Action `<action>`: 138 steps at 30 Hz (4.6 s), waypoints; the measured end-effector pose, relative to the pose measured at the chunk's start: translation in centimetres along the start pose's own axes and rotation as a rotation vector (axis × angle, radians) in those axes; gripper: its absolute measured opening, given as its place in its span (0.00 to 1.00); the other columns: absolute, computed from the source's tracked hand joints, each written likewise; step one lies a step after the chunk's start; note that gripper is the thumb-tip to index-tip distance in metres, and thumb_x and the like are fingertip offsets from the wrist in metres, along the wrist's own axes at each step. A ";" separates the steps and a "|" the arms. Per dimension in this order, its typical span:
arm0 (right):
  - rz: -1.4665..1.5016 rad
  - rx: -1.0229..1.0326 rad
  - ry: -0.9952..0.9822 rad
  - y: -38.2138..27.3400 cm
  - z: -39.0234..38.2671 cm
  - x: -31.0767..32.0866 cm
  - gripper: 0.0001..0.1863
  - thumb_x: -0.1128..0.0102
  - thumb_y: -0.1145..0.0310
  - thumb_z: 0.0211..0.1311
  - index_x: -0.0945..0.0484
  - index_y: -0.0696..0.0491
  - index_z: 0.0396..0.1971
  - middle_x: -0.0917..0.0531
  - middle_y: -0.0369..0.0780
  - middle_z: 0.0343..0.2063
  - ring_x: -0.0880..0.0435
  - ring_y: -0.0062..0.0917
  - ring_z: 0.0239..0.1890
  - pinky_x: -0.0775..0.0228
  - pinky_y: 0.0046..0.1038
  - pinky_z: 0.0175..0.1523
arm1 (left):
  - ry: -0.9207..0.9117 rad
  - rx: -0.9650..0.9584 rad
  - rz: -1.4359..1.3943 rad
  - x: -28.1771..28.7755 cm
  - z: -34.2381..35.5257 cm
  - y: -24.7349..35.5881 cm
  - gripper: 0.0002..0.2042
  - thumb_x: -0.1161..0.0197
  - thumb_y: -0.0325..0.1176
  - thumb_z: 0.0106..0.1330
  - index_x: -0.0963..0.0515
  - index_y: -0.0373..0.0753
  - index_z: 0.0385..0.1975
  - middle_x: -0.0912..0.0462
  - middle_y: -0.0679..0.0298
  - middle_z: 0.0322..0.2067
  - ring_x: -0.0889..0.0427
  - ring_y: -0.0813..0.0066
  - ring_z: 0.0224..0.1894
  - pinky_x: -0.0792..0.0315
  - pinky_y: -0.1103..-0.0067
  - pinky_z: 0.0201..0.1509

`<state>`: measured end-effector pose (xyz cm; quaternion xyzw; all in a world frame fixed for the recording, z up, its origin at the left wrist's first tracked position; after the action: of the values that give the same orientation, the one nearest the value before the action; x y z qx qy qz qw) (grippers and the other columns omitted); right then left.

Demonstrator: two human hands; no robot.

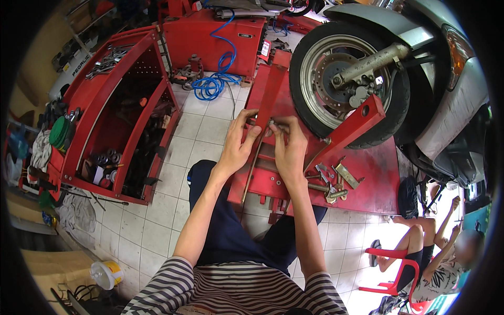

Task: The person unscrews a threaded rod from a red metal stand by hand, removes a spacer, and then uses a wrench to loosen a bolt on the side of the stand's frame.

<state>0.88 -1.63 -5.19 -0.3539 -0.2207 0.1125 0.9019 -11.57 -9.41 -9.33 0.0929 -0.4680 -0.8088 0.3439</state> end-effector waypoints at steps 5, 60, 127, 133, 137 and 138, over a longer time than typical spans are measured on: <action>-0.029 0.089 0.021 0.8 0.1 -0.2 0.04 0.42 0.79 0.66 0.27 0.60 0.39 0.20 0.44 0.30 0.16 0.31 0.29 0.27 0.31 0.34 | 0.003 -0.002 -0.017 -0.1 0.0 0.2 0.23 0.47 0.48 0.74 0.30 0.36 0.59 0.24 0.56 0.51 0.27 0.61 0.52 0.35 0.70 0.60; -0.061 -0.067 -0.013 -0.9 0.7 0.6 0.05 0.42 0.74 0.67 0.25 0.61 0.35 0.25 0.44 0.31 0.22 0.34 0.32 0.32 0.34 0.39 | 0.000 0.040 -0.041 -0.1 -0.1 0.3 0.25 0.46 0.47 0.74 0.31 0.32 0.59 0.24 0.54 0.53 0.27 0.61 0.56 0.37 0.70 0.64; 0.058 -0.308 -0.066 0.0 0.5 0.1 0.11 0.54 0.67 0.76 0.31 0.61 0.39 0.25 0.45 0.25 0.24 0.34 0.28 0.33 0.35 0.38 | 0.001 0.031 -0.045 -0.1 0.0 0.3 0.25 0.46 0.47 0.74 0.31 0.32 0.59 0.24 0.54 0.53 0.26 0.62 0.56 0.36 0.71 0.62; 0.009 -0.259 -0.161 -1.6 1.1 0.8 0.13 0.51 0.67 0.75 0.29 0.62 0.34 0.25 0.46 0.30 0.24 0.37 0.31 0.32 0.36 0.41 | 0.010 0.031 -0.037 -0.1 0.0 0.5 0.25 0.46 0.48 0.74 0.31 0.32 0.59 0.24 0.55 0.52 0.26 0.62 0.54 0.36 0.71 0.62; 0.003 -0.189 -0.118 -1.2 0.6 0.6 0.11 0.50 0.68 0.74 0.30 0.62 0.38 0.25 0.46 0.32 0.24 0.34 0.32 0.32 0.35 0.42 | 0.007 0.024 -0.036 -0.1 0.0 0.4 0.25 0.46 0.48 0.74 0.31 0.32 0.59 0.24 0.55 0.52 0.26 0.63 0.54 0.36 0.71 0.62; 0.004 -0.183 -0.108 -1.3 0.5 0.5 0.11 0.50 0.68 0.74 0.30 0.62 0.39 0.25 0.46 0.33 0.24 0.34 0.32 0.32 0.35 0.43 | 0.006 0.028 -0.034 0.0 0.0 0.4 0.25 0.46 0.48 0.74 0.31 0.32 0.59 0.24 0.55 0.52 0.26 0.63 0.54 0.36 0.71 0.62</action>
<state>1.15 -2.04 -3.80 -0.4285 -0.2777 0.1127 0.8524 -11.37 -9.54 -9.07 0.1082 -0.4763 -0.8077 0.3302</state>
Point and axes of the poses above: each hand's wrist, its own z-axis towards the middle knuckle, its own x-axis out of the back of the hand, y = z × x, the point moved 1 cm from there along z, towards the middle knuckle
